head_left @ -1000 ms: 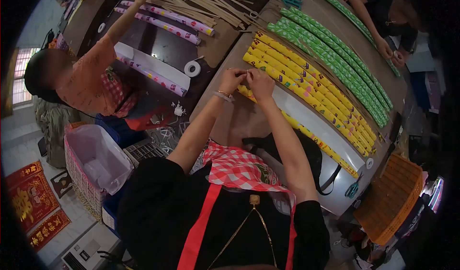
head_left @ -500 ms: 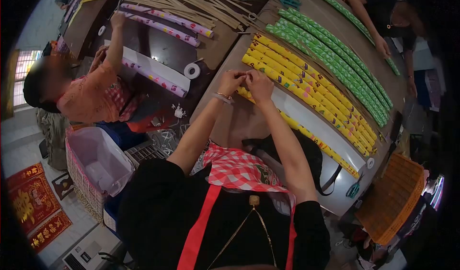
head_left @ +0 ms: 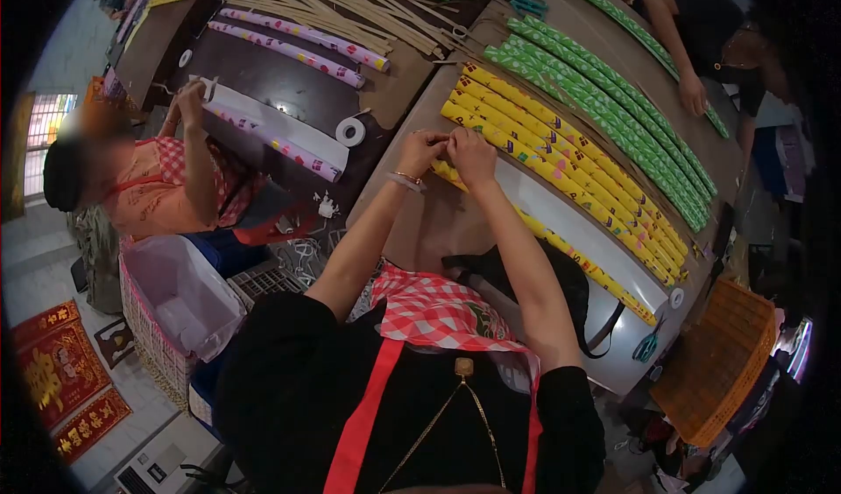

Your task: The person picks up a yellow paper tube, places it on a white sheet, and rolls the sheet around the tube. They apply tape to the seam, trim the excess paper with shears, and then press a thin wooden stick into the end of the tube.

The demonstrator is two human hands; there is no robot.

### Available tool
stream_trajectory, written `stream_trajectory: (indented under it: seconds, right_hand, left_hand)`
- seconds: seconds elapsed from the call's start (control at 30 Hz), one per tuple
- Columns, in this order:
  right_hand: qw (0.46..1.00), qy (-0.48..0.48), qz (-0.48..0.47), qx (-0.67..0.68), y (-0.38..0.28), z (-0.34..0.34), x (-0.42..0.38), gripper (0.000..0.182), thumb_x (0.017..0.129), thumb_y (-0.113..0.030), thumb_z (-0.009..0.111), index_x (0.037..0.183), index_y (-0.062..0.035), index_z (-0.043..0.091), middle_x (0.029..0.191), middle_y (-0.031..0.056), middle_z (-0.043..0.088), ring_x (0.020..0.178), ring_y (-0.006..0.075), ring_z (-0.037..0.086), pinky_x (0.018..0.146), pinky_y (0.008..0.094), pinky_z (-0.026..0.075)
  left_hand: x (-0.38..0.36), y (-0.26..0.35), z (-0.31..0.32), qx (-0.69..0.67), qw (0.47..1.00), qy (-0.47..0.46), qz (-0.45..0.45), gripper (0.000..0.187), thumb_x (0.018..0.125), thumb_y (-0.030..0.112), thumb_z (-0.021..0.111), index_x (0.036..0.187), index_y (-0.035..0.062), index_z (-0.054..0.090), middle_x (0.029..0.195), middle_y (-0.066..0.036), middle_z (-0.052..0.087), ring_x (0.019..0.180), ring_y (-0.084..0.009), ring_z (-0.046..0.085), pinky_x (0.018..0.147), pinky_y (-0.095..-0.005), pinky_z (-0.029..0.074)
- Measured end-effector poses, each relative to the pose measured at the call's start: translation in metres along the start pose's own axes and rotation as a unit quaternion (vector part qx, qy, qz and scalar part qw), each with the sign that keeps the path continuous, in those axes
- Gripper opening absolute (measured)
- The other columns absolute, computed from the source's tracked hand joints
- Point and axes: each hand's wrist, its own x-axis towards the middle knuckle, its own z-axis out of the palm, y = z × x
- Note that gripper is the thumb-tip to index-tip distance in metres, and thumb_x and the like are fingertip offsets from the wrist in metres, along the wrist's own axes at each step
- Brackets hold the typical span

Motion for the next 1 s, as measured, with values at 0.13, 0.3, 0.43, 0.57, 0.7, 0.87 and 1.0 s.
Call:
stream_trajectory:
  seconds: [0.13, 0.3, 0.43, 0.57, 0.7, 0.87, 1.0]
  right_hand:
    - [0.999, 0.023, 0.016, 0.035, 0.0, 0.003, -0.003, 0.012, 0.076, -0.019, 0.055, 0.075, -0.0082, 0.051, 0.075, 0.0056, 0.057, 0.072, 0.0219, 0.058, 0.056, 0.0338, 0.048]
    - [0.998, 0.047, 0.011, 0.051, 0.001, 0.005, -0.004, 0.012, 0.075, -0.02, 0.056, 0.075, -0.0081, 0.051, 0.075, 0.0058, 0.057, 0.071, 0.0221, 0.058, 0.055, 0.0346, 0.049]
    - [0.999, 0.028, 0.026, 0.032, 0.0, 0.007, -0.003, 0.013, 0.075, -0.021, 0.056, 0.075, -0.0086, 0.051, 0.075, 0.0056, 0.057, 0.071, 0.0218, 0.058, 0.054, 0.0359, 0.049]
    - [0.999, 0.023, 0.023, 0.029, 0.0, 0.006, -0.002, 0.013, 0.075, -0.021, 0.056, 0.075, -0.0089, 0.052, 0.074, 0.0054, 0.057, 0.071, 0.0218, 0.059, 0.054, 0.0359, 0.048]
    - [0.997, 0.032, 0.032, 0.057, 0.0, 0.003, -0.002, 0.012, 0.075, -0.021, 0.056, 0.075, -0.0091, 0.052, 0.074, 0.0052, 0.057, 0.069, 0.022, 0.059, 0.055, 0.0354, 0.048]
    - [0.996, 0.027, 0.045, 0.074, -0.003, -0.003, -0.003, 0.012, 0.075, -0.02, 0.056, 0.076, -0.0092, 0.052, 0.075, 0.0058, 0.057, 0.072, 0.0226, 0.058, 0.056, 0.0359, 0.048]
    - [0.998, 0.014, 0.04, 0.047, -0.004, 0.001, -0.001, 0.012, 0.075, -0.02, 0.056, 0.075, -0.0086, 0.052, 0.076, 0.0067, 0.057, 0.073, 0.0244, 0.058, 0.057, 0.0368, 0.047]
  left_hand:
    - [0.0, -0.001, 0.0, -0.014, 1.0, 0.001, -0.022, 0.02, 0.077, 0.01, 0.057, 0.092, -0.0028, 0.061, 0.078, -0.008, 0.062, 0.065, -0.0129, 0.058, 0.057, -0.0238, 0.045]
    - [-0.003, 0.012, -0.003, 0.046, 0.999, 0.008, -0.013, 0.019, 0.078, 0.01, 0.056, 0.091, -0.0021, 0.062, 0.079, -0.007, 0.062, 0.066, -0.0129, 0.058, 0.058, -0.0242, 0.046]
    - [-0.004, 0.016, -0.003, -0.01, 0.999, -0.001, -0.038, 0.02, 0.078, 0.012, 0.056, 0.091, -0.0029, 0.061, 0.077, -0.007, 0.063, 0.065, -0.0122, 0.059, 0.058, -0.0239, 0.046]
    - [-0.001, 0.002, 0.002, -0.055, 0.997, 0.012, -0.048, 0.02, 0.071, 0.014, 0.061, 0.085, 0.0004, 0.064, 0.072, -0.012, 0.063, 0.064, -0.0173, 0.061, 0.058, -0.0262, 0.047]
    - [0.002, -0.004, 0.002, 0.002, 1.0, 0.022, 0.004, 0.019, 0.071, 0.013, 0.061, 0.085, 0.0007, 0.064, 0.072, -0.012, 0.063, 0.062, -0.0154, 0.061, 0.057, -0.0259, 0.047]
    - [-0.002, 0.011, -0.001, 0.015, 1.0, 0.014, -0.017, 0.018, 0.071, 0.012, 0.061, 0.085, 0.0011, 0.064, 0.072, -0.011, 0.063, 0.063, -0.0159, 0.061, 0.057, -0.0261, 0.047]
    - [-0.002, 0.01, -0.002, -0.021, 0.999, -0.008, -0.023, 0.018, 0.077, 0.009, 0.057, 0.09, -0.0014, 0.062, 0.073, -0.007, 0.063, 0.061, -0.0112, 0.058, 0.056, -0.0234, 0.046]
